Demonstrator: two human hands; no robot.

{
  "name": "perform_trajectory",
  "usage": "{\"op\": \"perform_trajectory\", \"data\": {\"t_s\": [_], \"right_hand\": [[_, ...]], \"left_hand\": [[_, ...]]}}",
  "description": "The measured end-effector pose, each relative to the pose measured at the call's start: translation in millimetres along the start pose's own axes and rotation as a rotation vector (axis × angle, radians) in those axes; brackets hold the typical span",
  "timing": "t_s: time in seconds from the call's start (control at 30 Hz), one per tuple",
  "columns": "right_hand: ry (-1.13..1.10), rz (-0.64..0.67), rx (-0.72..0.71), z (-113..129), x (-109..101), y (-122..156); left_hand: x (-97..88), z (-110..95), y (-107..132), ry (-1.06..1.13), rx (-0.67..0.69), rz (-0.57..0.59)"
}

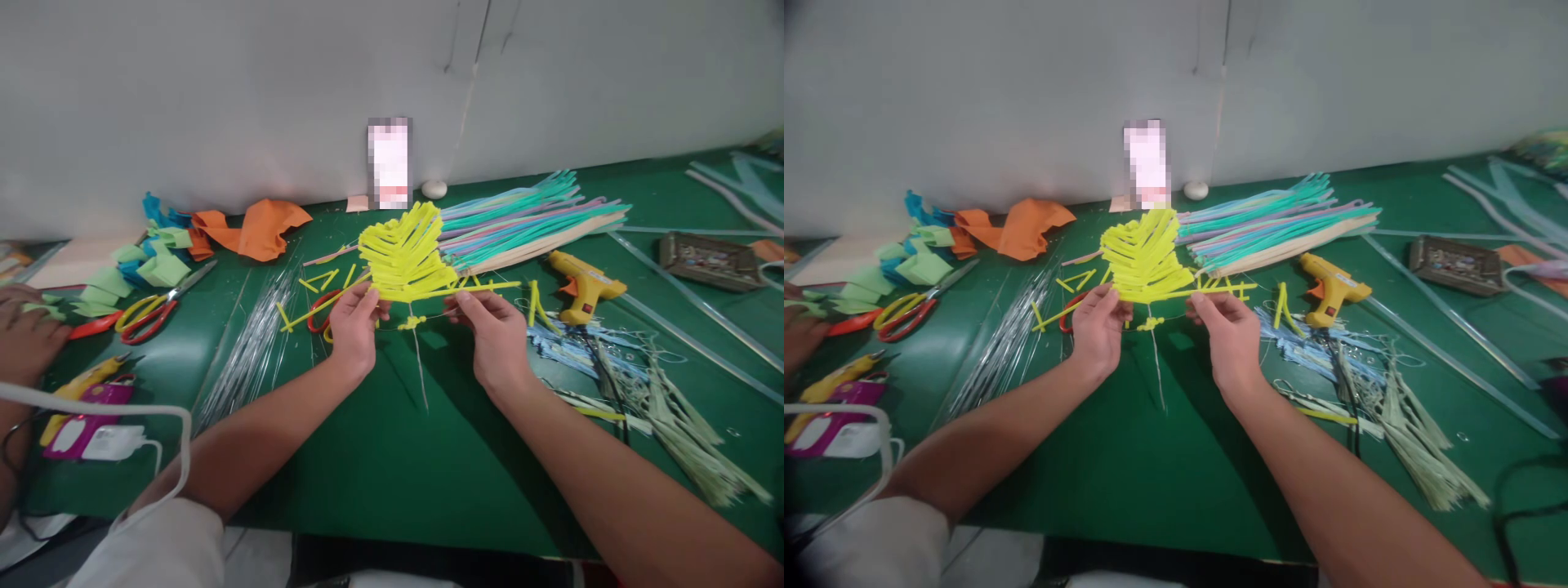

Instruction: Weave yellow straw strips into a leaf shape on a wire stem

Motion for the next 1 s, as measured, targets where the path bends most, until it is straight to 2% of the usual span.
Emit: {"op": "perform_trajectory", "data": {"t_s": [0.3, 0.47, 0.63, 0.8, 1.0], "right_hand": [[-0.081, 0.083, 0.039, -0.9, 1.1, -1.5], [-0.161, 0.05, 0.032, 2.4, 1.9, -1.3], [-0.16, 0.024, -0.013, 2.0, 3.9, 2.1], [-0.132, 0.075, -0.026, -1.1, 6.6, 6.7], [-0.107, 0.171, -0.03, 0.3, 9.9, 12.2]], "left_hand": [[1.1, -0.4, 3.9, -0.003, -0.028, 0.083], [9.9, 1.3, 19.2, 0.061, -0.204, 0.088], [19.8, 6.1, 35.4, 0.049, -0.39, 0.171], [19.5, 3.5, 34.2, -0.022, -0.332, 0.106], [17.6, -3.1, 31.9, 0.028, -0.3, 0.025]]}}
Point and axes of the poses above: each hand's wrist, its own y-axis away from the middle knuckle, its own x-axis out of the palm, z = x × y, the point moved 2 cm from there along -y, towards the middle knuckle, and after that the axes turned 2 degrees about z, right-handed, at the moved point
